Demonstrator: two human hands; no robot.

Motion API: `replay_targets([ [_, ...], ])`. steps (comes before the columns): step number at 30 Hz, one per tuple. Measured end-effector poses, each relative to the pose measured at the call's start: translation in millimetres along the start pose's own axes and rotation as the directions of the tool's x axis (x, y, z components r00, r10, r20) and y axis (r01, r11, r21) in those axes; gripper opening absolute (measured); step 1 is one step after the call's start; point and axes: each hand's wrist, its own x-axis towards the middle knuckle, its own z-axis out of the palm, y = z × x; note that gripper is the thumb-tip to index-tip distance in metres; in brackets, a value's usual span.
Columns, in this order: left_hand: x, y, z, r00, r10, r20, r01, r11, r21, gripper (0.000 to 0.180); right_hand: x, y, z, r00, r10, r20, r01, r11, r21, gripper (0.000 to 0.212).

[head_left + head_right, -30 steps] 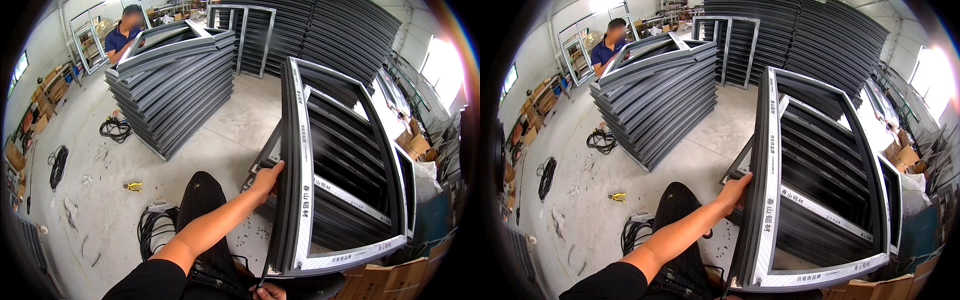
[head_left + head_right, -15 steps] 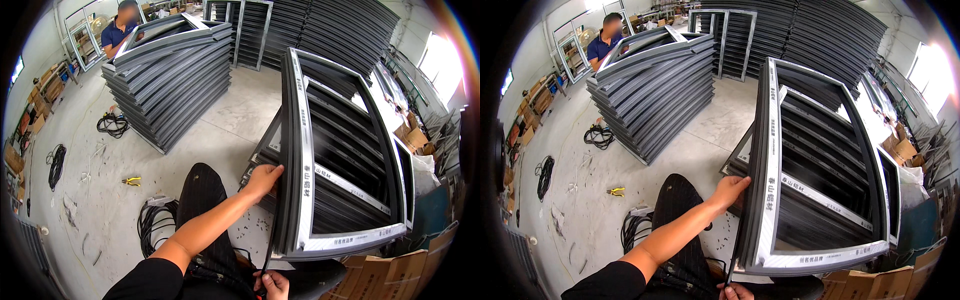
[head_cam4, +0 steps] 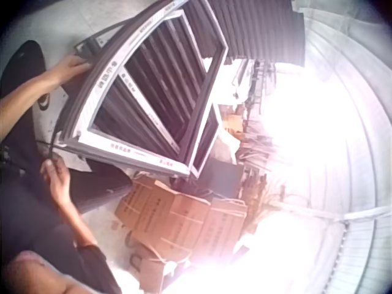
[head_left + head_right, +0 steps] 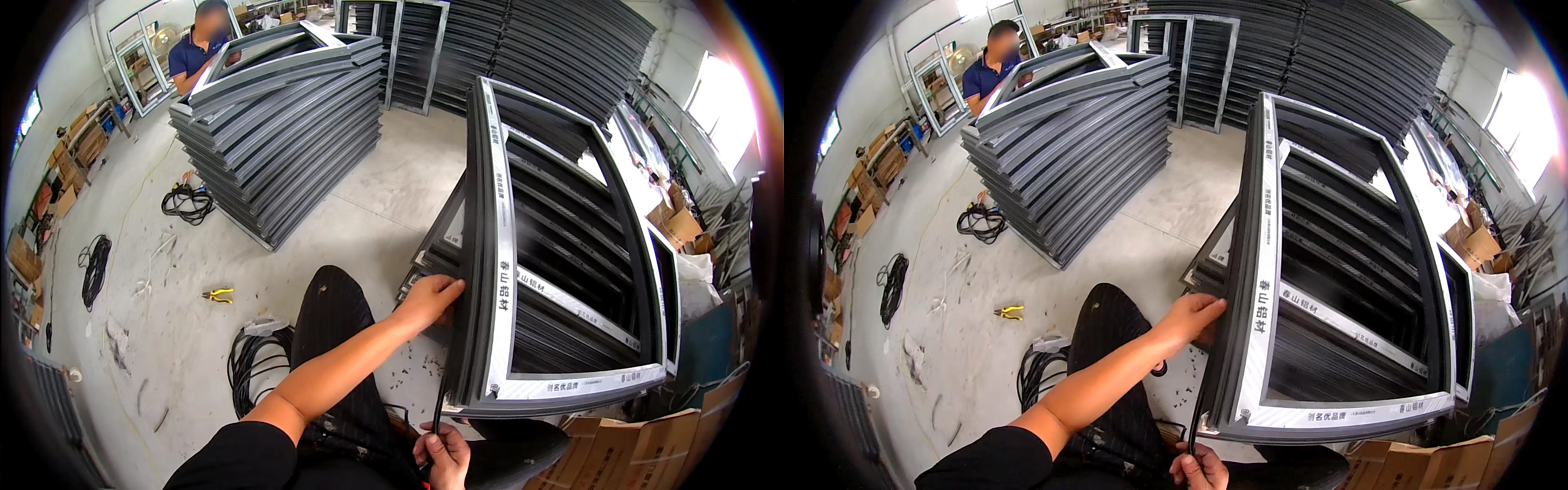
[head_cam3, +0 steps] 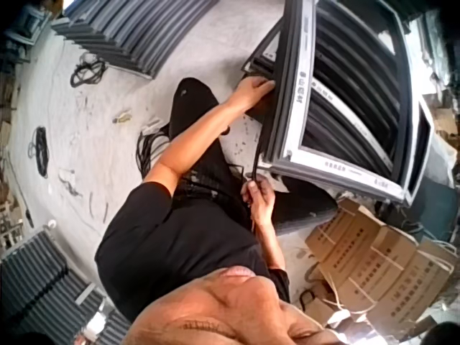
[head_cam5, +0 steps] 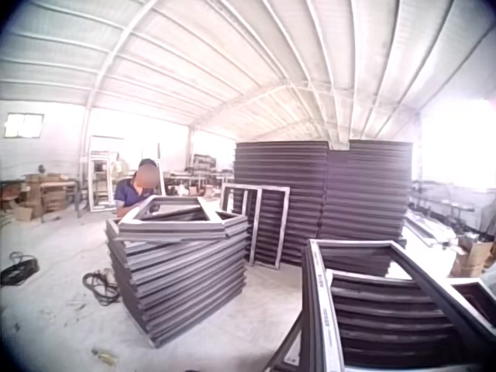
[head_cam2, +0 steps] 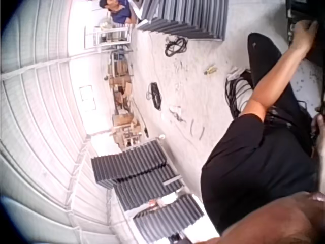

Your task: The person installs rubber seals into the grooves of aluminum window frames using a pair of cutters to trim the strip and their hands to press it in, then moves the finished frames to a stack.

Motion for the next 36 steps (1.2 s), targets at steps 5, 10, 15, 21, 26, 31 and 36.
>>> replay_targets([
  [5, -12, -1, 1, 0.997, -0.035, 0.062, 0.037, 0.999, -0.021, 0.035, 5, -1, 0, 1.000, 0.021, 0.010, -0.021, 0.998, 0.055, 0.018],
  [10, -24, -18, -3, 0.995, -0.065, 0.074, 0.065, 0.998, 0.008, 0.035, 5, -8, 7, 0.997, 0.066, -0.033, -0.066, 0.998, -0.005, 0.018],
  [15, -33, -28, 7, 0.999, 0.014, 0.044, -0.018, 0.996, 0.093, 0.035, 5, 4, -1, 0.996, 0.024, -0.088, -0.025, 1.000, -0.008, 0.011],
  [21, -59, -9, 4, 0.990, 0.001, 0.140, -0.034, 0.972, 0.231, 0.035, 6, -1, -4, 0.997, 0.032, -0.071, -0.041, 0.991, -0.125, 0.012],
  [26, -60, -24, 1, 0.987, -0.038, 0.158, 0.013, 0.988, 0.155, 0.038, 4, -4, 6, 0.997, 0.003, -0.076, -0.008, 0.998, -0.067, 0.013],
  [31, -79, -26, 5, 0.979, -0.104, 0.174, 0.088, 0.991, 0.100, 0.039, 6, 0, 5, 1.000, -0.015, -0.023, 0.013, 0.998, -0.065, 0.016],
  [36, -77, -28, 6, 0.964, -0.152, 0.220, 0.147, 0.988, 0.039, 0.040, 8, -1, -4, 0.987, 0.113, 0.114, -0.147, 0.917, 0.371, 0.019],
])
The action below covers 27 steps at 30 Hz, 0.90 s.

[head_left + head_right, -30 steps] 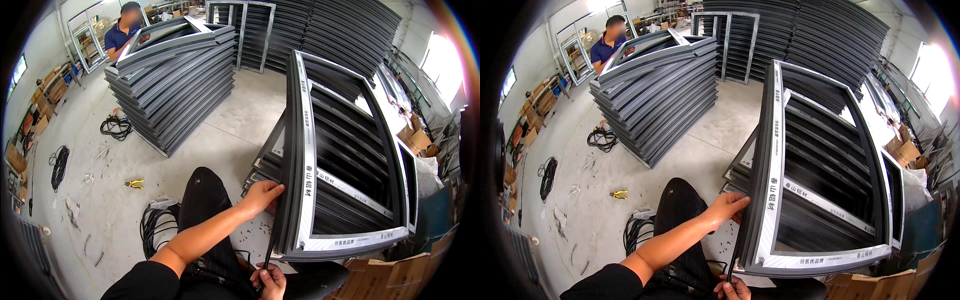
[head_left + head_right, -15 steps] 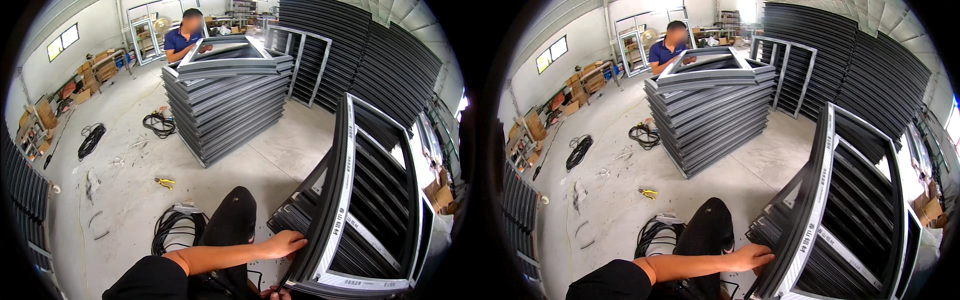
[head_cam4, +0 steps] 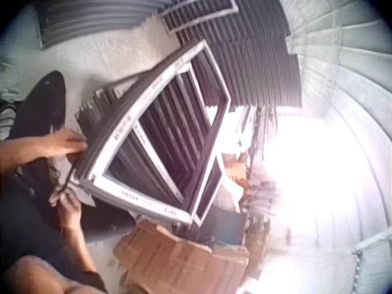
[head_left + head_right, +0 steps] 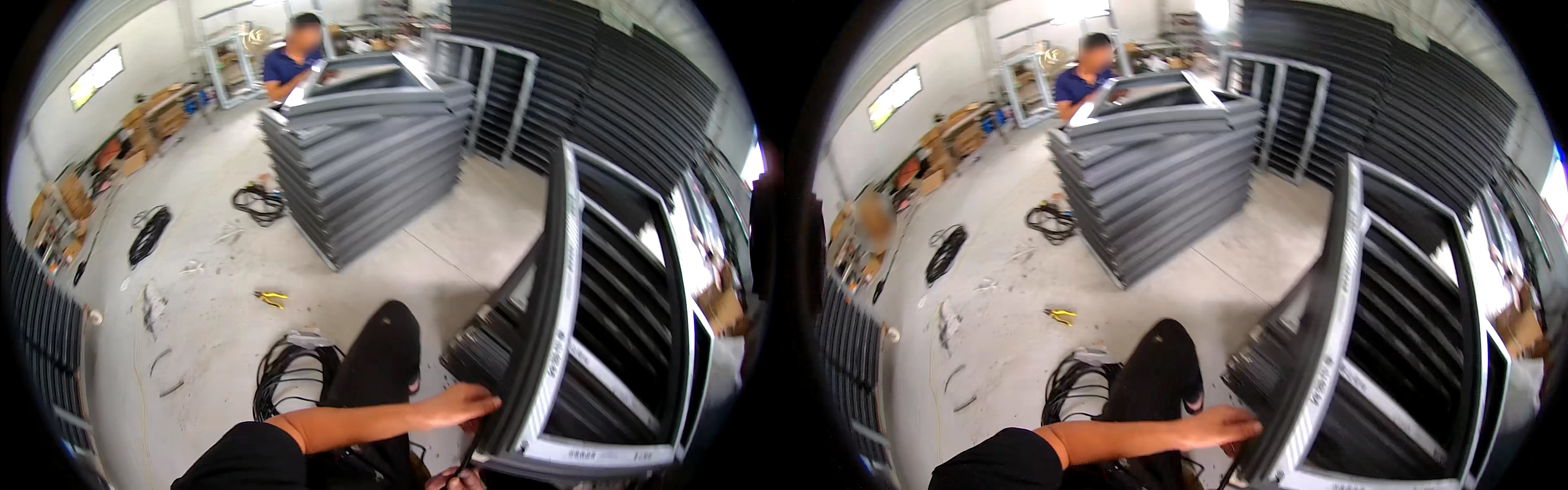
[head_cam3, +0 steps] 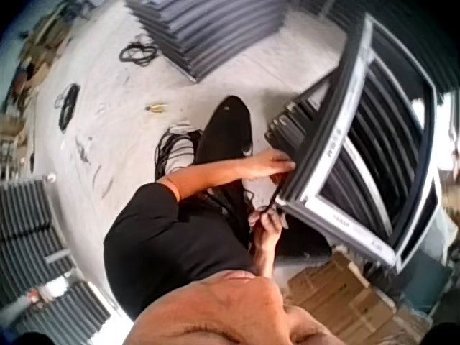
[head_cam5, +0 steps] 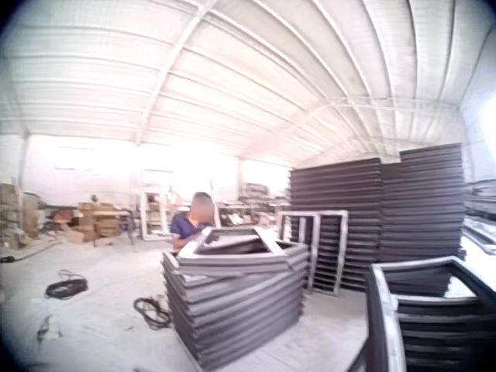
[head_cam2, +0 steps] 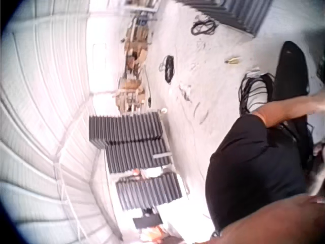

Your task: The person installs rubber seals into the grooves of aluminum window frames using a pair of cutters to trim the strip and their hands to press it in, then moves the finished frames to a stack.

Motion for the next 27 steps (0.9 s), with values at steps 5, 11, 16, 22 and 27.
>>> replay_targets([
  [5, 20, 6, -12, 0.997, 0.068, -0.024, -0.071, 0.989, -0.127, 0.034, 9, -6, -1, 0.911, 0.071, 0.406, -0.267, 0.851, 0.452, 0.023],
  [11, 27, -2, 4, 0.957, 0.183, -0.225, -0.181, 0.983, 0.027, 0.027, 22, 22, -4, 0.815, 0.089, 0.573, -0.446, 0.727, 0.522, 0.031],
  [16, 31, 2, 0, 0.968, 0.149, -0.204, -0.153, 0.988, -0.007, 0.033, 15, 14, -4, 0.866, 0.096, 0.491, -0.350, 0.817, 0.458, 0.036],
  [22, 58, 16, -11, 0.929, 0.239, -0.282, -0.222, 0.971, 0.090, 0.043, 11, 14, -5, 0.925, 0.124, 0.358, -0.271, 0.876, 0.398, 0.038],
  [27, 105, 32, -25, 0.868, 0.277, -0.411, -0.295, 0.955, 0.021, 0.044, 13, 17, 2, 0.953, 0.121, 0.278, -0.202, 0.937, 0.285, 0.036],
])
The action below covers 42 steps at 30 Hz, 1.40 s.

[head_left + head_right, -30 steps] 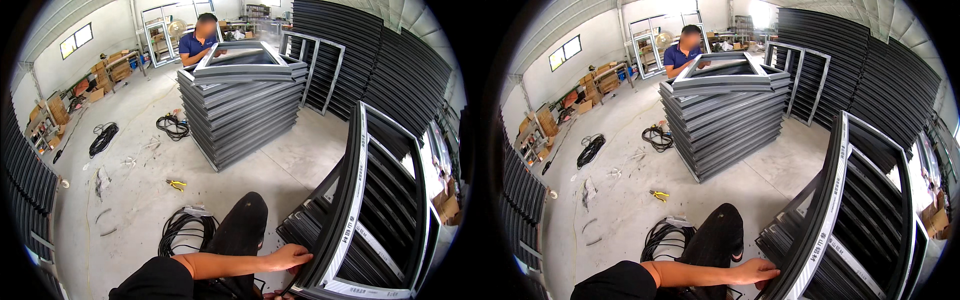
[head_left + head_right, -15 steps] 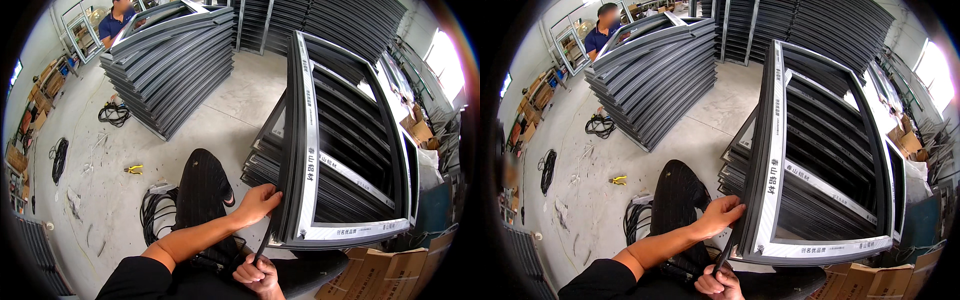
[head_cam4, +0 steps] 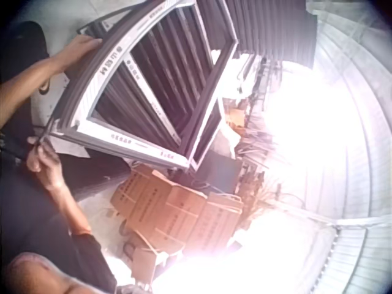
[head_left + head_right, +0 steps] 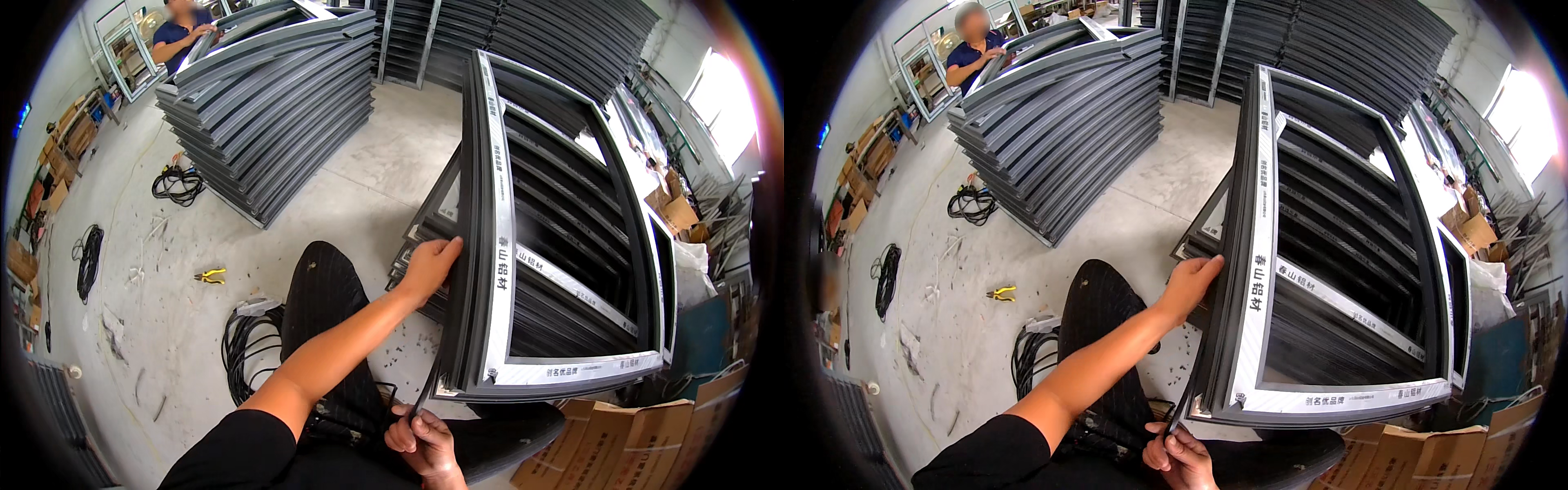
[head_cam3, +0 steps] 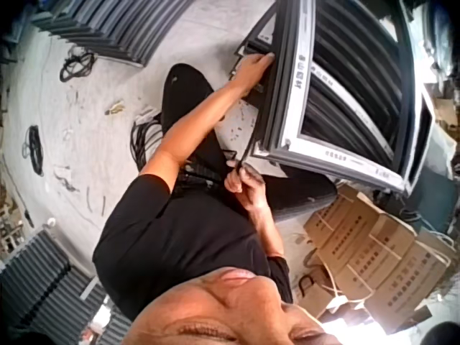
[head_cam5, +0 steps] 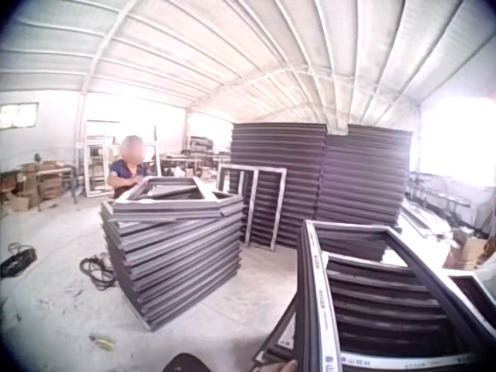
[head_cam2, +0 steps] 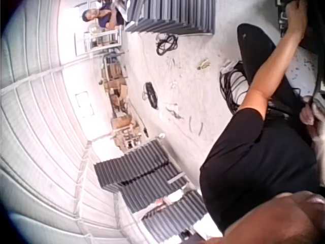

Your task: The person installs rubber seals into the grooves of aluminum window frames using a pair of cutters to trim the strip and their hands to press it in, then moves the finished frames to a stack.

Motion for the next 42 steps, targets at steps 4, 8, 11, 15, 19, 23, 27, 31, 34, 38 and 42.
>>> replay_targets([
  [4, -1, 13, 0, 0.996, -0.086, 0.027, 0.087, 0.996, -0.020, 0.042, -2, 6, -5, 0.987, -0.078, -0.138, 0.069, 0.995, -0.065, 0.028],
  [8, -37, 5, -14, 0.953, -0.206, 0.223, 0.219, 0.975, -0.031, 0.039, -6, 4, 10, 0.951, -0.216, -0.223, 0.176, 0.966, -0.187, 0.021],
  [11, -71, 11, -23, 0.897, -0.227, 0.379, 0.261, 0.965, -0.041, 0.037, -9, -6, -4, 0.994, -0.104, -0.030, 0.105, 0.994, 0.026, 0.020],
  [15, -83, 0, -27, 0.844, -0.235, 0.482, 0.268, 0.963, 0.002, 0.036, -6, -8, -20, 0.968, 0.008, 0.250, -0.097, 0.932, 0.348, 0.020],
  [19, -100, 9, -26, 0.821, -0.270, 0.504, 0.308, 0.951, 0.007, 0.034, 5, -11, -17, 0.942, 0.072, 0.328, -0.162, 0.953, 0.256, 0.021],
  [23, -105, -4, -26, 0.857, -0.209, 0.471, 0.258, 0.965, -0.041, 0.030, 10, -5, -17, 0.945, 0.107, 0.310, -0.192, 0.947, 0.258, 0.021],
  [27, -107, -8, -19, 0.903, -0.192, 0.384, 0.189, 0.981, 0.048, 0.032, 8, 0, -24, 0.969, 0.124, 0.214, -0.174, 0.956, 0.235, 0.024],
  [31, -116, -1, -18, 0.875, -0.273, 0.400, 0.309, 0.951, -0.028, 0.034, 7, -2, -24, 0.999, -0.036, -0.007, 0.034, 0.990, -0.136, 0.029],
  [34, -124, -5, -22, 0.855, -0.279, 0.436, 0.319, 0.948, -0.017, 0.033, 3, -1, -41, 0.987, -0.133, -0.092, 0.098, 0.944, -0.315, 0.028],
  [38, -126, -3, -23, 0.845, -0.319, 0.430, 0.292, 0.947, 0.131, 0.033, 3, -2, -36, 0.960, -0.144, -0.238, 0.015, 0.881, -0.473, 0.022],
  [42, -136, -8, -25, 0.852, -0.322, 0.412, 0.267, 0.945, 0.186, 0.035, 4, 2, -31, 0.949, -0.205, -0.238, 0.055, 0.855, -0.516, 0.020],
])
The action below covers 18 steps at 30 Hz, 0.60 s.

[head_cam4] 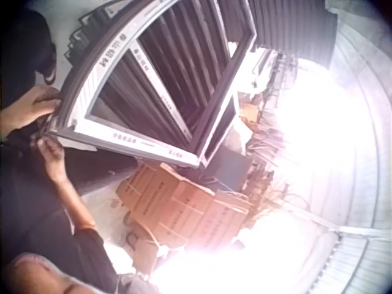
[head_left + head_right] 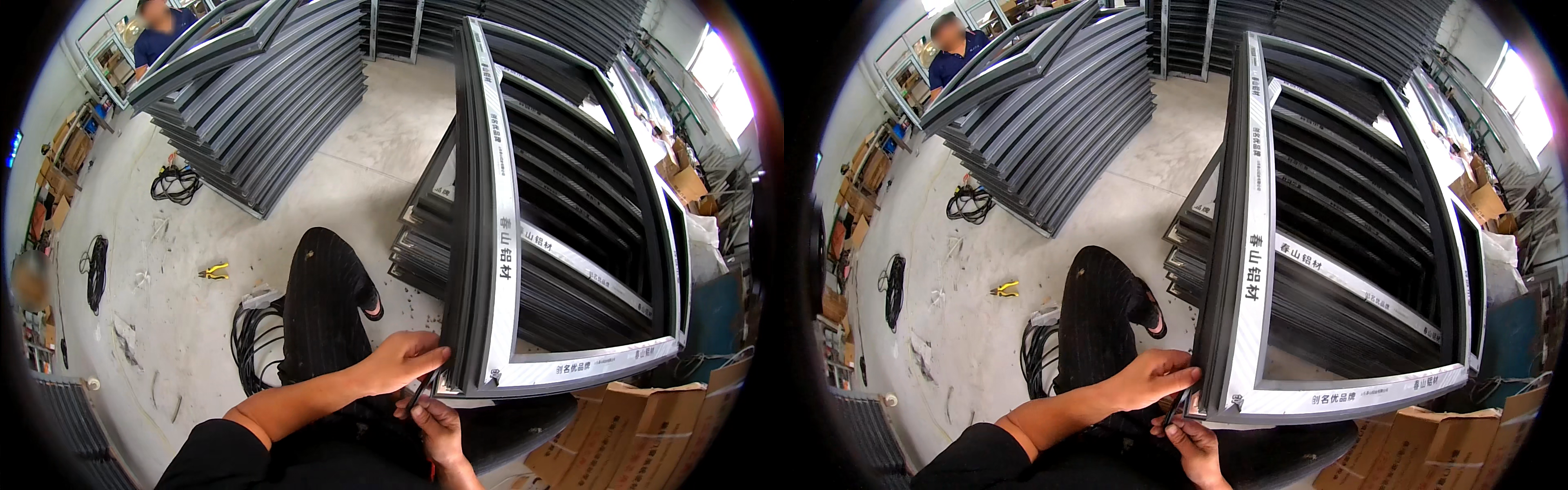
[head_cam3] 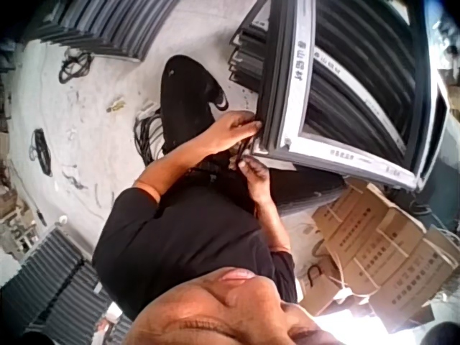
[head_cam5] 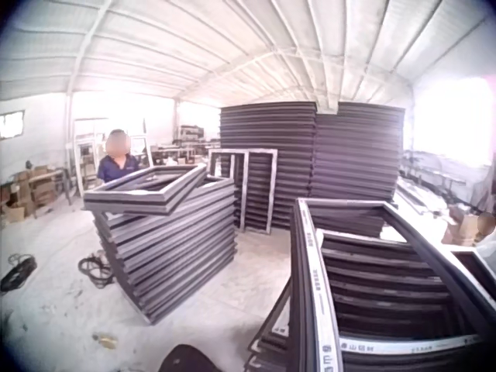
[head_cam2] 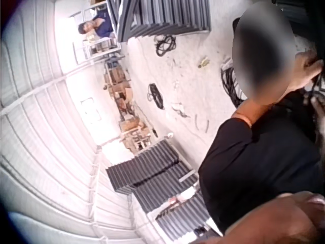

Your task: The person installs rubber seals into the grooves of aluminum window frames using a pair of cutters to trim the strip and their hands to press it in, then moves the finished frames to a stack.

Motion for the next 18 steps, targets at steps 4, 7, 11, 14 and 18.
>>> replay_targets([
  [4, -5, 6, 0, 0.996, -0.082, 0.042, 0.083, 0.997, -0.009, 0.037, 2, -2, 3, 0.998, -0.052, -0.033, 0.050, 0.997, -0.058, 0.019],
  [7, -13, 3, 1, 0.982, -0.133, 0.132, 0.148, 0.983, -0.113, 0.038, 0, -6, 8, 0.989, -0.132, -0.067, 0.123, 0.984, -0.126, 0.018],
  [11, -11, -7, 8, 0.997, -0.078, 0.001, 0.077, 0.974, -0.213, 0.042, -12, -22, 4, 0.899, -0.422, 0.120, 0.408, 0.703, -0.583, 0.017],
  [14, 11, 15, -2, 0.996, -0.041, -0.075, 0.014, 0.944, -0.330, 0.040, -20, -28, 8, 0.890, -0.449, 0.077, 0.414, 0.725, -0.550, 0.017],
  [18, 26, 18, -6, 0.993, 0.050, -0.106, -0.071, 0.975, -0.209, 0.034, -16, -26, 7, 0.862, -0.488, 0.140, 0.457, 0.625, -0.633, 0.016],
])
